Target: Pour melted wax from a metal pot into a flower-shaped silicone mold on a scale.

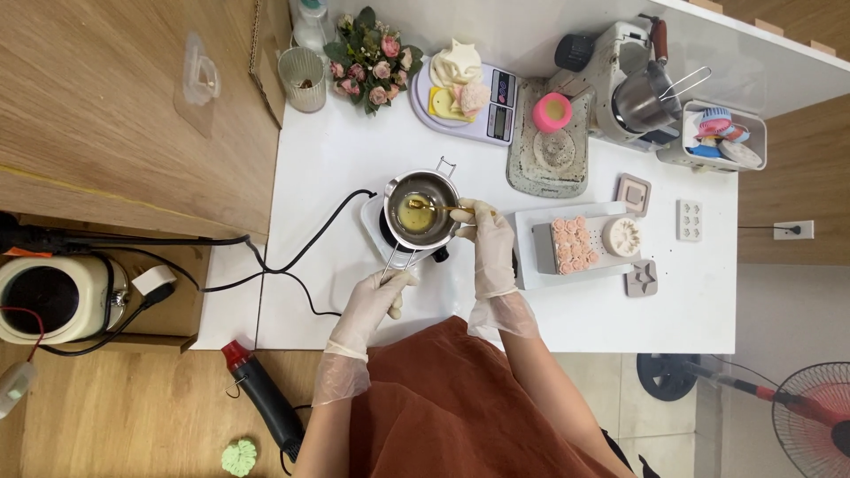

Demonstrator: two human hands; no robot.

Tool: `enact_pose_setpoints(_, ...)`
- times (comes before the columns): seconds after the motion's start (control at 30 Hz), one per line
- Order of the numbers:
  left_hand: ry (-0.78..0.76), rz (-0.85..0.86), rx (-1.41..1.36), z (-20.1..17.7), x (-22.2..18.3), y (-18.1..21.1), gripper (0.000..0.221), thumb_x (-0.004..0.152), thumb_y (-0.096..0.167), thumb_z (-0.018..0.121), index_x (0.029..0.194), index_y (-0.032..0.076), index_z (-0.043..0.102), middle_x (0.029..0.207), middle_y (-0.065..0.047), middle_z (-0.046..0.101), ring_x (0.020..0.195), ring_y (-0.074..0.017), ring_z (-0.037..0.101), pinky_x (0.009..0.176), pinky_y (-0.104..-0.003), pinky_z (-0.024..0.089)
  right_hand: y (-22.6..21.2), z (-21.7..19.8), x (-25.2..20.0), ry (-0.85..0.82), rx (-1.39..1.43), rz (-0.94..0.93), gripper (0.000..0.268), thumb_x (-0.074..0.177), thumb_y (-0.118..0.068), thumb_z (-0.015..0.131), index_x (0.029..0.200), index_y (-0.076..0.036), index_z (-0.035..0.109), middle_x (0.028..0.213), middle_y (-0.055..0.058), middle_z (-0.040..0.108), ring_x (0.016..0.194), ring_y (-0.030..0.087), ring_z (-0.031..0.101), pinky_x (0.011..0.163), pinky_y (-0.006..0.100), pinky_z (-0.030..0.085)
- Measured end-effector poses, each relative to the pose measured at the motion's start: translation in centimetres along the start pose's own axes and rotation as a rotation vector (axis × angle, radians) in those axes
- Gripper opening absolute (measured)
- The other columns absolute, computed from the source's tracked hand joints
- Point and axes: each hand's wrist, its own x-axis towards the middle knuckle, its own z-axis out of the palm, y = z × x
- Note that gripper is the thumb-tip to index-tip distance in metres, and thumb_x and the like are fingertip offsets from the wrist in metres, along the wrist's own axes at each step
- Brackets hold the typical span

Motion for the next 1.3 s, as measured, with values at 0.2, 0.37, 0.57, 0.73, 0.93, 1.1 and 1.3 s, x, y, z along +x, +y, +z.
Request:
enact_pose_setpoints(0.2, 0.005, 0.018, -0.022, 0.1, 0.0, -0.3, 0.026, 0.093, 0.027, 0.069, 0.098, 0.003, 0.077, 0.061, 0.001, 0.053, 0.051, -0.0090, 0.047, 0.051, -0.024, 0.043, -0.4, 0.1, -0.1, -0.028, 0.005, -0.039, 0.032, 0.106, -0.022, 0.051, 0.112, 0.001, 0.072, 0.092, 0.010, 0.078, 0.071, 0.011, 0.062, 0.071, 0.024, 0.053)
enact_pose_setpoints(0.37, 0.017, -0.005, 0.001, 0.1, -0.1, 0.1, 0.024, 0.093, 0.026, 0.070, 0.097, 0.004, 0.076, 0.061, 0.001, 0.053, 0.052, -0.0087, 0.048, 0.052, -0.025, 0.045, -1.5, 1.3, -0.8, -0.038, -0.018, -0.038, 0.031, 0.106, -0.021, 0.052, 0.112, 0.002, 0.071, 0.092, 0.010, 0.078, 0.070, 0.011, 0.062, 0.071, 0.024, 0.053)
enact_pose_setpoints(0.57, 0.013, 0.014, 0.000, 0.1, 0.2, -0.8, 0.025, 0.095, 0.027, 0.066, 0.095, 0.004, 0.076, 0.058, 0.002, 0.052, 0.051, -0.0092, 0.047, 0.053, -0.025, 0.043, -1.6, 1.6, -1.4, -0.081, -0.053, -0.060, 0.032, 0.106, -0.022, 0.052, 0.113, 0.003, 0.070, 0.091, 0.009, 0.078, 0.070, 0.010, 0.062, 0.072, 0.024, 0.053)
enact_pose_setpoints(0.73, -0.018, 0.040, 0.011, -0.1, 0.6, -1.0, 0.026, 0.097, 0.027, 0.064, 0.096, 0.003, 0.075, 0.059, 0.002, 0.053, 0.052, -0.0089, 0.048, 0.054, -0.024, 0.045, -3.0, 2.7, -2.6, -0.088, -0.123, -0.053, 0.032, 0.107, -0.025, 0.053, 0.113, 0.000, 0.072, 0.090, 0.007, 0.078, 0.070, 0.008, 0.060, 0.070, 0.023, 0.052)
enact_pose_setpoints(0.93, -0.029, 0.033, -0.010, 0.0, 0.2, -0.7, 0.028, 0.098, 0.029, 0.064, 0.097, 0.003, 0.075, 0.059, 0.002, 0.053, 0.052, -0.0090, 0.048, 0.055, -0.024, 0.044, -3.0, 3.3, -3.0, -0.097, -0.172, -0.043, 0.030, 0.107, -0.027, 0.054, 0.113, -0.004, 0.073, 0.089, 0.002, 0.077, 0.070, 0.006, 0.058, 0.067, 0.021, 0.049)
enact_pose_setpoints(1.1, 0.010, 0.013, 0.037, 0.3, -0.5, 0.4, 0.028, 0.098, 0.029, 0.064, 0.097, 0.004, 0.075, 0.059, 0.002, 0.052, 0.053, -0.0090, 0.048, 0.055, -0.024, 0.045, -2.8, 3.3, -3.1, -0.093, -0.201, -0.085, 0.031, 0.107, -0.028, 0.055, 0.115, -0.005, 0.074, 0.089, 0.002, 0.077, 0.071, 0.005, 0.058, 0.067, 0.020, 0.050)
enact_pose_setpoints(1.3, -0.020, 0.052, -0.003, 0.0, 0.1, -0.6, 0.028, 0.099, 0.028, 0.063, 0.097, 0.003, 0.075, 0.059, 0.002, 0.053, 0.053, -0.0086, 0.047, 0.055, -0.024, 0.044, -3.5, 2.9, -3.7, -0.136, -0.501, -0.286, 0.025, 0.106, -0.024, 0.059, 0.118, -0.009, 0.075, 0.089, 0.003, 0.079, 0.069, 0.007, 0.063, 0.065, 0.023, 0.054)
